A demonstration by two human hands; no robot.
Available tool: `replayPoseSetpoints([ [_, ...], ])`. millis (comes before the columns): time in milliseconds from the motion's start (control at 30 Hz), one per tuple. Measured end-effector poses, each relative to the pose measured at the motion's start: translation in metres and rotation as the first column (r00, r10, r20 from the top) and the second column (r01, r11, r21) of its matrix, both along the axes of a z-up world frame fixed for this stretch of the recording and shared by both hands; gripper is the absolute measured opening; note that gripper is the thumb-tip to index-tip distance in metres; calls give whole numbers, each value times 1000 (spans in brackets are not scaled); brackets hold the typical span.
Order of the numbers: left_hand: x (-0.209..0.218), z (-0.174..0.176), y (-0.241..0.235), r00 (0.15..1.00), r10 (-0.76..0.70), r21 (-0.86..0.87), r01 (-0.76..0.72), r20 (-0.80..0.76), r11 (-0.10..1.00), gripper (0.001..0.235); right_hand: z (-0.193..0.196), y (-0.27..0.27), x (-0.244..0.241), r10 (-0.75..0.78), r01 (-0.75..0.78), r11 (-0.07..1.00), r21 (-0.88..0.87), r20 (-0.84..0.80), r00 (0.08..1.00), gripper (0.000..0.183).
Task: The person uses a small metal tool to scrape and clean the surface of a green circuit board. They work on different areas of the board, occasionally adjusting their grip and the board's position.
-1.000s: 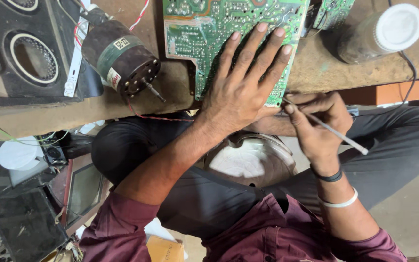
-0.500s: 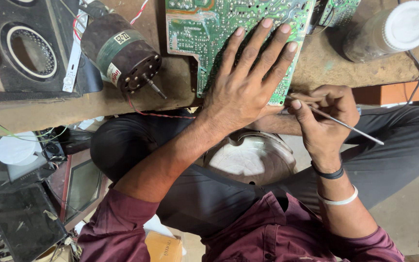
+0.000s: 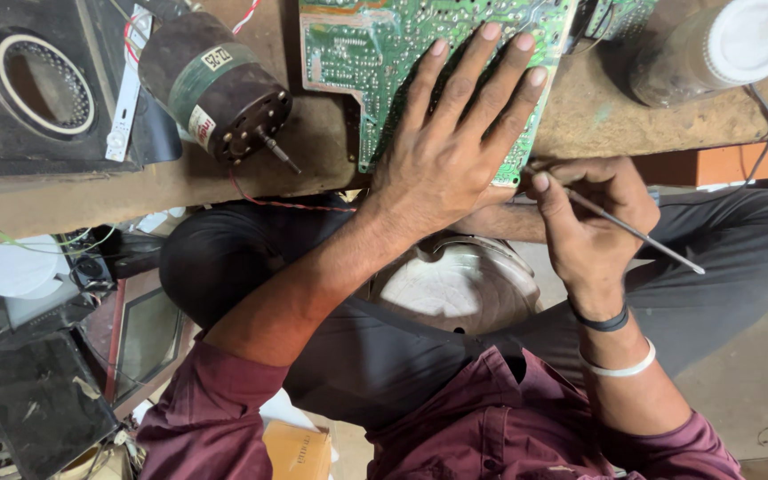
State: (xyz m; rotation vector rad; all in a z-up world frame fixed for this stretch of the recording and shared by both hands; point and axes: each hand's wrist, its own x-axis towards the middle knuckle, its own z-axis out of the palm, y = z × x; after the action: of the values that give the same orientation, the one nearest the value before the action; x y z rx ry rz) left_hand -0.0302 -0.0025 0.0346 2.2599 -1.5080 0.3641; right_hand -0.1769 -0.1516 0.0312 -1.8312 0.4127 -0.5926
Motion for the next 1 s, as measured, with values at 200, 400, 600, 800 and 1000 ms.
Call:
replayPoseSetpoints([
  [200, 1, -12, -2, 1000, -5, -58, 5, 10, 998, 110, -1, 0, -1, 1, 0, 966, -258, 3, 1000, 23],
  [400, 0, -11, -1, 1000, -9, -59, 9, -2, 998, 112, -10, 0, -7, 21, -15, 979, -204, 30, 999, 23],
  [600, 0, -10, -2, 1000, 0, -47, 0, 3, 999, 99, -14, -1, -7, 1, 5, 990, -143, 40, 999, 24],
  [800, 0, -6, -2, 1000, 10, -60, -9, 23, 998, 96, -11, 1, -5, 62, -55, 995, -82, 88, 994, 21],
  [1000, -1, -7, 1, 1000, 10, -18, -10, 23, 1000, 102, -12, -1, -5, 73, -67, 994, -85, 75, 995, 19],
])
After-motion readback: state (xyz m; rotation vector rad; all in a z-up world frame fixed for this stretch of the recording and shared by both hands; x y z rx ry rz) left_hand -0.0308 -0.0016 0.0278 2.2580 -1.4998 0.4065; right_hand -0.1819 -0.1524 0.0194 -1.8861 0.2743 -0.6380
